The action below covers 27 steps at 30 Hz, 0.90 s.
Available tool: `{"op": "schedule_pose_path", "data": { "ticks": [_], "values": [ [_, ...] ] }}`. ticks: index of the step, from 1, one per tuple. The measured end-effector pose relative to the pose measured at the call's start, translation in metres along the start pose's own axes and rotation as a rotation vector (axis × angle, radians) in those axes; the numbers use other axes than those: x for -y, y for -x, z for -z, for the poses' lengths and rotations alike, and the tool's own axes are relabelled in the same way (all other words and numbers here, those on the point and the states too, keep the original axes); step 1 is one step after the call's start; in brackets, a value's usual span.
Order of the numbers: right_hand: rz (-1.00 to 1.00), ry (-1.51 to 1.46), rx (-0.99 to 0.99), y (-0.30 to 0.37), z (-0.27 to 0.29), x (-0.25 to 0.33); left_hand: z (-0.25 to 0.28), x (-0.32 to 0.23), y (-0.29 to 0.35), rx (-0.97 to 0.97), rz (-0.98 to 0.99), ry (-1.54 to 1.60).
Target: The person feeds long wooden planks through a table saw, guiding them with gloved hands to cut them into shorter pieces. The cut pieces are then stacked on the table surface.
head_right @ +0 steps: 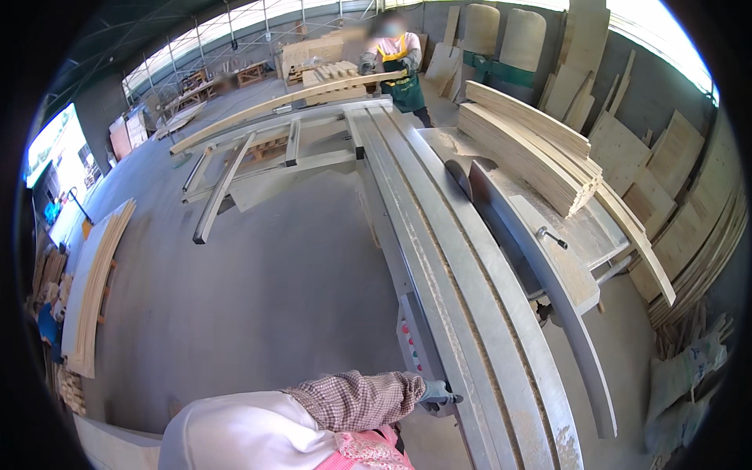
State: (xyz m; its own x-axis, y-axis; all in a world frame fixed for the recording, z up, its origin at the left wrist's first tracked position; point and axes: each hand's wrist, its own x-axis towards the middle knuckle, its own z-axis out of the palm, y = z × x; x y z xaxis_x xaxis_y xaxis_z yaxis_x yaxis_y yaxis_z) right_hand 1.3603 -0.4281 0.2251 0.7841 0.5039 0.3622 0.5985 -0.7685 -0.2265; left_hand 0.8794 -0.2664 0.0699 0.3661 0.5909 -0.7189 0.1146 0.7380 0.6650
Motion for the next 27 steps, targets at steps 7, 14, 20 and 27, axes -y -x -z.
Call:
{"op": "schedule_pose_path", "data": {
  "ticks": [7,14,20,27],
  "values": [
    [-0.097,-1.067,0.18,-0.009,-0.042,0.046,0.061,0.024,0.048,0.05,-0.05,-0.049],
    [-0.166,-0.621,0.193,0.017,-0.022,0.109,0.164,0.117,0.129,-0.569,-0.009,0.134],
    [-0.031,-0.625,0.097,0.013,-0.06,0.103,0.173,0.274,0.158,-1.138,0.071,0.038],
    [0.2,-0.653,-0.028,0.048,-0.07,0.127,0.159,0.337,0.2,-1.244,0.272,0.116]
  ]
}}
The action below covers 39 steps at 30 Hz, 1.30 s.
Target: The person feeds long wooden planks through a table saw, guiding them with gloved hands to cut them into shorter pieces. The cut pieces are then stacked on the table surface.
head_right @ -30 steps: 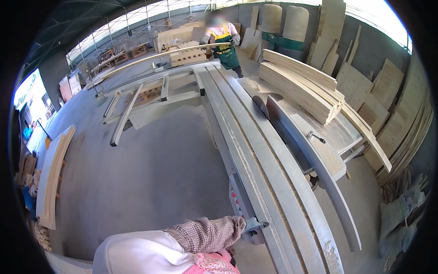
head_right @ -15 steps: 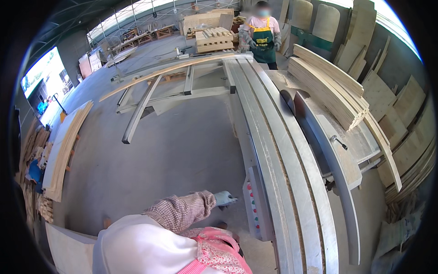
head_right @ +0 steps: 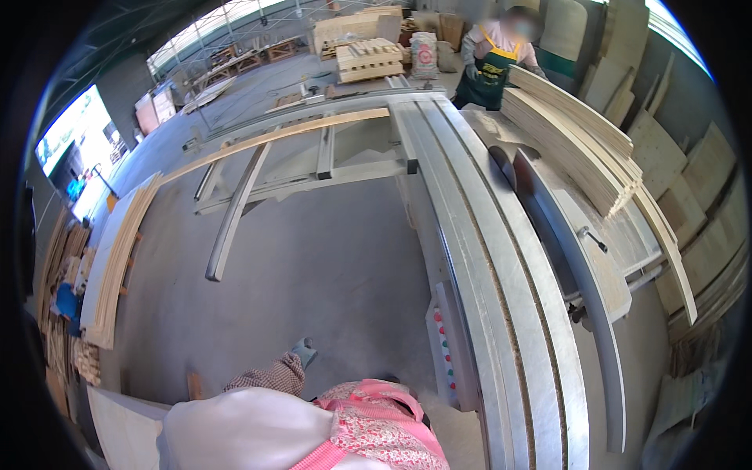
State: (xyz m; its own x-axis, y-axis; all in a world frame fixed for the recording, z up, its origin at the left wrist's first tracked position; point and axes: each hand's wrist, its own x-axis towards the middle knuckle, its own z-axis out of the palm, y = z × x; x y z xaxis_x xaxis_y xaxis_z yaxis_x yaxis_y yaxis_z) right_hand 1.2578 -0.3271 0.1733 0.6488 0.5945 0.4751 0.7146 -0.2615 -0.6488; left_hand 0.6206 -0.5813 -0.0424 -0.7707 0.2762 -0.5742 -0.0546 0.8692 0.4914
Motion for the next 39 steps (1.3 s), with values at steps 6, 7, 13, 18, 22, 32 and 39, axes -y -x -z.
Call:
{"op": "schedule_pose_path", "data": {
  "ticks": [6,7,13,18,22,32,39],
  "values": [
    [-0.328,-0.607,0.129,-0.007,-0.049,-0.009,0.006,0.0,-0.02,0.265,0.182,0.695],
    [-0.336,-0.532,0.076,-0.002,-0.047,0.009,0.008,-0.024,-0.013,0.213,0.178,0.654],
    [-0.15,-0.411,0.074,0.017,-0.028,0.05,-0.001,-0.076,-0.011,0.257,0.216,0.546],
    [-0.046,-0.279,0.076,0.032,-0.035,0.049,-0.029,-0.019,-0.078,0.361,-0.065,0.627],
    [-0.17,-0.231,0.053,0.043,-0.022,0.044,0.004,-0.084,-0.017,0.233,-0.124,0.38],
    [-0.18,-0.271,-0.039,0.038,-0.023,0.065,0.007,-0.081,-0.056,0.316,-0.039,-0.105],
    [-0.154,-0.177,0.047,0.031,-0.02,0.103,0.021,-0.133,-0.004,0.21,-0.089,0.077]
  ]
}}
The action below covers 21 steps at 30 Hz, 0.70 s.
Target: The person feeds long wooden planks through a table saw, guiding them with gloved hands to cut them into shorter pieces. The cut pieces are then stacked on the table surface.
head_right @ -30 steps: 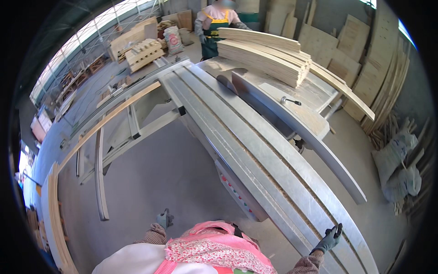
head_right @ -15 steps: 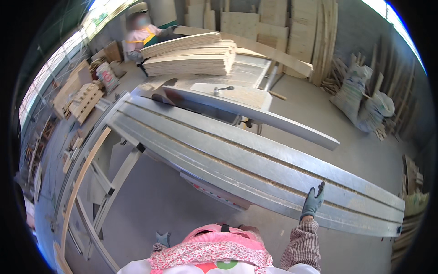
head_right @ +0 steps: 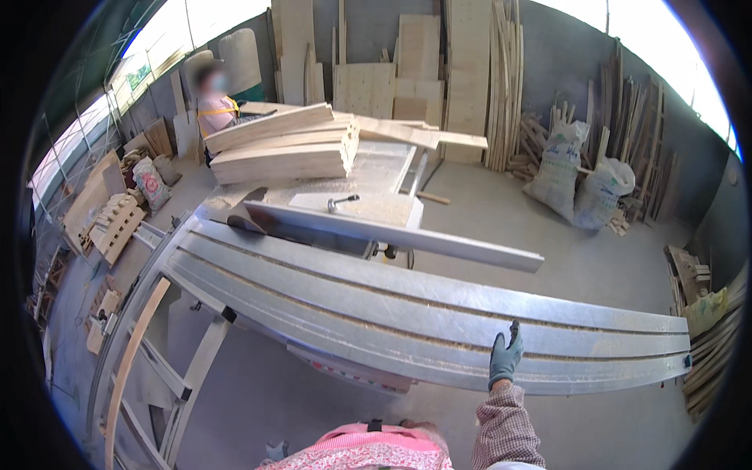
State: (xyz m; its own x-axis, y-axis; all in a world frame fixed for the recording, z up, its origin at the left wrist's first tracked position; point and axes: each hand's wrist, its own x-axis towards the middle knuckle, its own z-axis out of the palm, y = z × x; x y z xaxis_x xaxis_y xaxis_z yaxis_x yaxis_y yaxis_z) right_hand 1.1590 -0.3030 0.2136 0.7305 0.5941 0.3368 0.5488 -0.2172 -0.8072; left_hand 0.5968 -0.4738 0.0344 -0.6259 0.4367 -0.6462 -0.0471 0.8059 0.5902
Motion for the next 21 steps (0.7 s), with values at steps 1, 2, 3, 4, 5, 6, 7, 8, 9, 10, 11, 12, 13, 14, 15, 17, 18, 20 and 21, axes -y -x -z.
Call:
{"op": "schedule_pose_path", "data": {
  "ticks": [1,2,3,4,5,6,7,8,9,10,11,12,13,14,15,17,18,20,21],
  "values": [
    [0.0,0.031,0.024,-0.003,-0.003,0.007,-0.001,-0.005,-0.001,-0.004,0.023,0.006],
    [0.001,-0.009,0.028,-0.002,-0.006,0.018,-0.002,-0.01,-0.001,-0.003,0.051,0.002],
    [0.001,-0.048,0.033,-0.004,-0.01,0.029,-0.006,-0.016,-0.004,0.0,0.068,0.01],
    [0.003,-0.118,0.05,-0.004,-0.012,0.033,-0.007,-0.017,-0.005,0.005,0.081,0.011],
    [0.008,-0.173,0.056,-0.008,-0.014,0.039,-0.008,-0.019,-0.006,0.011,0.093,0.013],
    [0.022,-0.176,0.069,-0.016,-0.016,0.049,-0.011,-0.022,-0.007,0.019,0.098,0.023],
    [0.029,-0.18,0.086,-0.021,-0.02,0.057,-0.013,-0.022,-0.009,0.025,0.101,0.027],
    [0.038,-0.183,0.104,-0.023,-0.025,0.072,-0.012,-0.021,-0.011,0.024,0.108,0.035],
    [0.05,-0.187,0.124,-0.026,-0.031,0.092,-0.011,-0.021,-0.013,0.026,0.108,0.043],
    [0.062,-0.189,0.148,-0.027,-0.036,0.106,-0.008,-0.019,-0.014,0.027,0.115,0.056],
    [0.105,-0.223,0.149,-0.03,-0.042,0.112,-0.008,-0.017,-0.014,0.026,0.121,0.067],
    [0.149,-0.26,0.153,-0.034,-0.049,0.117,-0.006,-0.015,-0.015,0.031,0.127,0.084],
    [0.194,-0.298,0.16,-0.037,-0.056,0.123,-0.004,-0.012,-0.017,0.037,0.125,0.094],
    [0.134,-0.322,0.202,-0.039,-0.058,0.137,-0.004,-0.009,-0.015,0.034,0.136,0.111],
    [0.074,-0.38,0.252,-0.038,-0.059,0.156,-0.004,-0.009,-0.014,0.035,0.144,0.131],
    [0.057,-0.542,0.335,-0.034,-0.066,0.195,-0.003,-0.008,-0.014,0.028,0.153,0.176],
    [0.062,-0.664,0.396,-0.034,-0.071,0.212,-0.002,-0.008,-0.016,0.033,0.154,0.2],
    [0.009,-0.824,0.512,-0.041,-0.077,0.245,-0.003,-0.01,-0.015,0.042,0.152,0.259],
    [-0.039,-0.808,0.562,-0.037,-0.083,0.269,-0.001,-0.008,-0.016,0.033,0.149,0.299]
  ]
}}
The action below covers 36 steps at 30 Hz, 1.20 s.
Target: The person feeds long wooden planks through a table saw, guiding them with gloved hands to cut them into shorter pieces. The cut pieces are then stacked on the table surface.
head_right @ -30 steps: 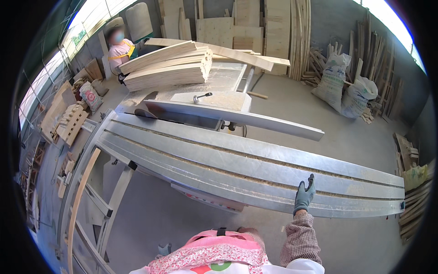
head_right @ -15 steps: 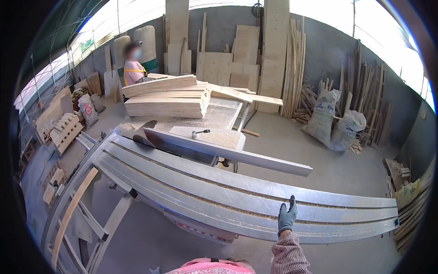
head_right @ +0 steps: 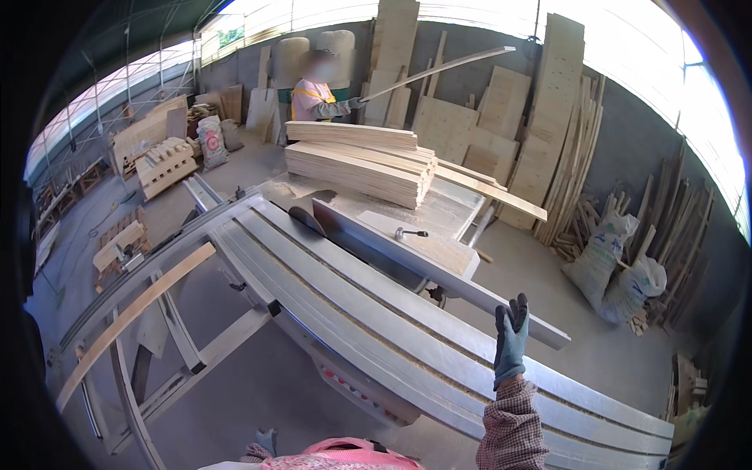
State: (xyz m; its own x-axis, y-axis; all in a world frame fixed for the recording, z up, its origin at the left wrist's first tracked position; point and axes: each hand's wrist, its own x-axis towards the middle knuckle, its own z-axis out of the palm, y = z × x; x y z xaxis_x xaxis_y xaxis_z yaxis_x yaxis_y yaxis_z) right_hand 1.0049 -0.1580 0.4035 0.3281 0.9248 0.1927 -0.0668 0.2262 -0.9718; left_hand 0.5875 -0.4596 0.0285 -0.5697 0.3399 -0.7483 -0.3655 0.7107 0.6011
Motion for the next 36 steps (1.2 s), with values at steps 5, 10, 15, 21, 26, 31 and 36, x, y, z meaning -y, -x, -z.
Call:
{"op": "schedule_pose_path", "data": {
  "ticks": [5,10,15,21,26,31,36],
  "values": [
    [-0.105,-0.123,0.228,-0.017,-0.086,0.052,-0.01,0.023,-0.047,0.106,-0.084,0.383],
    [-0.415,-0.469,0.377,-0.017,-0.177,0.061,-0.031,-0.059,-0.021,0.232,-0.197,0.608],
    [-0.549,-0.662,0.58,0.001,-0.26,0.029,-0.038,-0.159,0.033,0.398,-0.242,0.718],
    [-0.409,-0.713,0.721,0.02,-0.325,0.037,-0.032,-0.199,0.076,0.523,-0.367,0.627],
    [-0.541,-0.605,0.525,0.056,-0.318,-0.004,-0.041,-0.202,0.078,0.572,-0.338,0.638],
    [-0.633,-0.368,0.463,0.061,-0.183,0.015,-0.053,-0.237,0.076,0.833,-0.379,0.574],
    [-0.444,-0.267,0.073,0.087,-0.019,0.056,-0.116,-0.327,0.117,1.216,-0.324,0.512]
  ]
}}
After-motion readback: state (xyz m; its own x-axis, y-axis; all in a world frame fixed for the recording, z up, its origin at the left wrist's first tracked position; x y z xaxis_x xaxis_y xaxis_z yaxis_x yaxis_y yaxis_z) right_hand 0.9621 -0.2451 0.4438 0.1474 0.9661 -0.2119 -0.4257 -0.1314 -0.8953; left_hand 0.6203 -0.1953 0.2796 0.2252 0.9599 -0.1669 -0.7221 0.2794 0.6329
